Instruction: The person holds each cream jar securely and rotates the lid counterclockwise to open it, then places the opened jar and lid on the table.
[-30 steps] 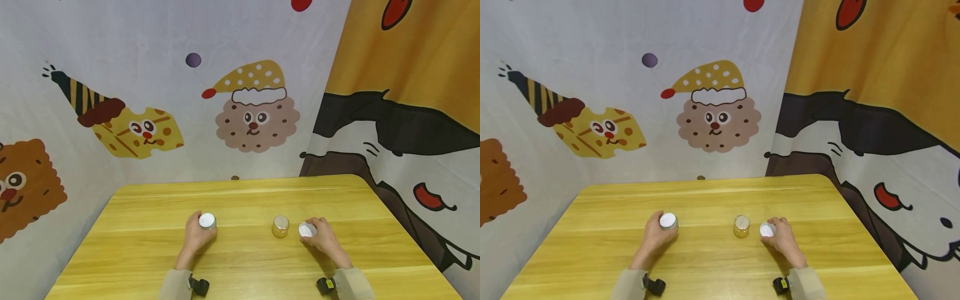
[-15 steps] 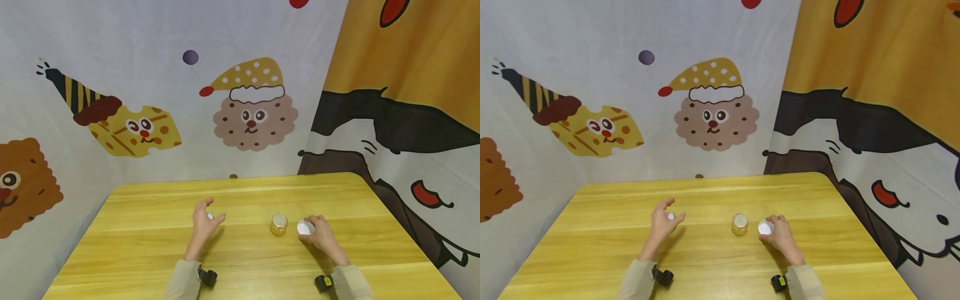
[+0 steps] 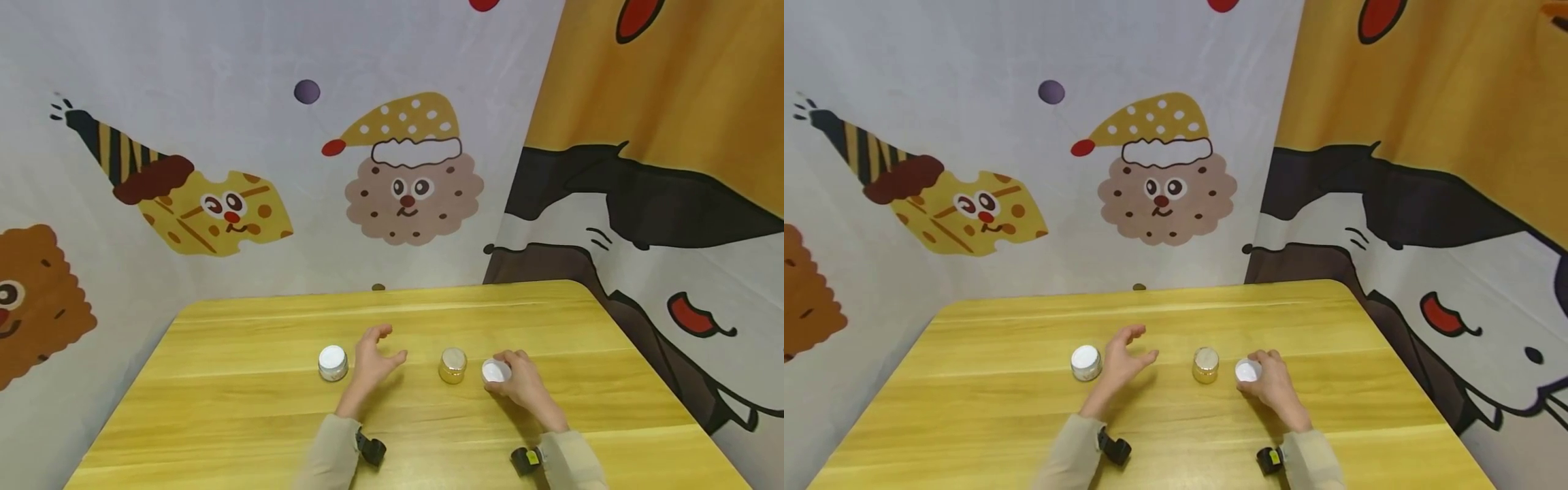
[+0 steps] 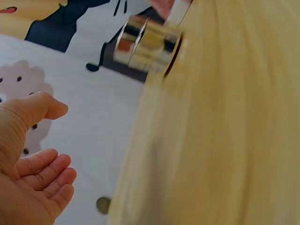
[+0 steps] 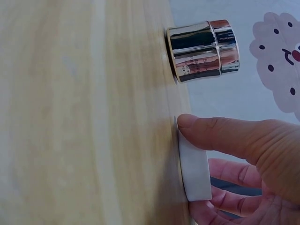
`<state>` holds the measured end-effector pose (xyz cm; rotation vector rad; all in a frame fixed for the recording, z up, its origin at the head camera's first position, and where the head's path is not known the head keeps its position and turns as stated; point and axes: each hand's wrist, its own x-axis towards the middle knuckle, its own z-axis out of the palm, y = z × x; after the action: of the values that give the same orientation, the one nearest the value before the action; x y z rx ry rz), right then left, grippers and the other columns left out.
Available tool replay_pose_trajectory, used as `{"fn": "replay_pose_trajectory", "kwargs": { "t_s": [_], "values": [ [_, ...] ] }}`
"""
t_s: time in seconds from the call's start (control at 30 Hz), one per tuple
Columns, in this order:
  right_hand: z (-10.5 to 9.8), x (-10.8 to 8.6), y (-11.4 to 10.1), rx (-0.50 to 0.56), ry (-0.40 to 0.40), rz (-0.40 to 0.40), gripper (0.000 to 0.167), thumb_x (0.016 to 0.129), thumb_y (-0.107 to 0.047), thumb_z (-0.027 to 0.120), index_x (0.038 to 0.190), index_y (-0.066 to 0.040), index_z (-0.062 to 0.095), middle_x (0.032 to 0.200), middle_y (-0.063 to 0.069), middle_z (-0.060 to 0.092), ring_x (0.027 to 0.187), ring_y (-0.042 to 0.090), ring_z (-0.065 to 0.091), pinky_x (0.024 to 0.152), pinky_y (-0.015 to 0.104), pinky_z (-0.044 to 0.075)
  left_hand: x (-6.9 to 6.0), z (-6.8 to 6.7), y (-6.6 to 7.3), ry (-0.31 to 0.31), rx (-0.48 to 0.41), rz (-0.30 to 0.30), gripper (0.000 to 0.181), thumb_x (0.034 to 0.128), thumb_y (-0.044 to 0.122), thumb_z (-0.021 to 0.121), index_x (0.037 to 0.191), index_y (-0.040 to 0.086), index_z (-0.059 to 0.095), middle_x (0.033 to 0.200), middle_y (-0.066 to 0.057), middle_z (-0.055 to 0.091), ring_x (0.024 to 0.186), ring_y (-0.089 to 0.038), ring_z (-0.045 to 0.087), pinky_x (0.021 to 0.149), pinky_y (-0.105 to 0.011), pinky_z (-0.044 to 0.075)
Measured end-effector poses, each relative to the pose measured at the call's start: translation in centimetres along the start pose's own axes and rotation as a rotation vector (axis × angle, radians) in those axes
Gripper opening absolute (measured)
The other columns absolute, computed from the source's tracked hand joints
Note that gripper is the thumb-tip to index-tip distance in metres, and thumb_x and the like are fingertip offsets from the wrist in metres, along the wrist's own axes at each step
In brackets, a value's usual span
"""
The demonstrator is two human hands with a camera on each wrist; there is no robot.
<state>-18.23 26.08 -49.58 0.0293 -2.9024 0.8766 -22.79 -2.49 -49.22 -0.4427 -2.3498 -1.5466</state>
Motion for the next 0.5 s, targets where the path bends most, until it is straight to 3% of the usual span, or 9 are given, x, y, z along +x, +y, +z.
{"fn": "replay_pose_trajectory", "kwargs": {
  "t_s": [0.2,0.5],
  "values": [
    [0.1,0.0,-0.1,0.006,-0.015,0.008,0.055,0.062,-0.012,0.086,0.106,0.008,0.059,0.099,0.022,0.054,0.089,0.037,0.055,0.080,0.055,0.048,-0.6,2.5,0.3,-0.091,-0.072,-0.064,0.050,0.0697,0.006,0.078,0.112,-0.010,0.057,0.108,-0.019,0.060,0.100,-0.034,0.054,0.090,-0.047,0.046],
    [0.1,0.0,0.1,-0.004,0.003,-0.003,0.054,0.061,-0.012,0.086,0.105,0.007,0.059,0.097,0.021,0.054,0.088,0.037,0.055,0.079,0.055,0.048,-1.0,5.4,1.2,-0.225,-0.073,-0.119,0.058,0.0648,0.004,0.080,0.115,-0.010,0.055,0.111,-0.019,0.059,0.103,-0.034,0.054,0.092,-0.046,0.045]
  ]
}}
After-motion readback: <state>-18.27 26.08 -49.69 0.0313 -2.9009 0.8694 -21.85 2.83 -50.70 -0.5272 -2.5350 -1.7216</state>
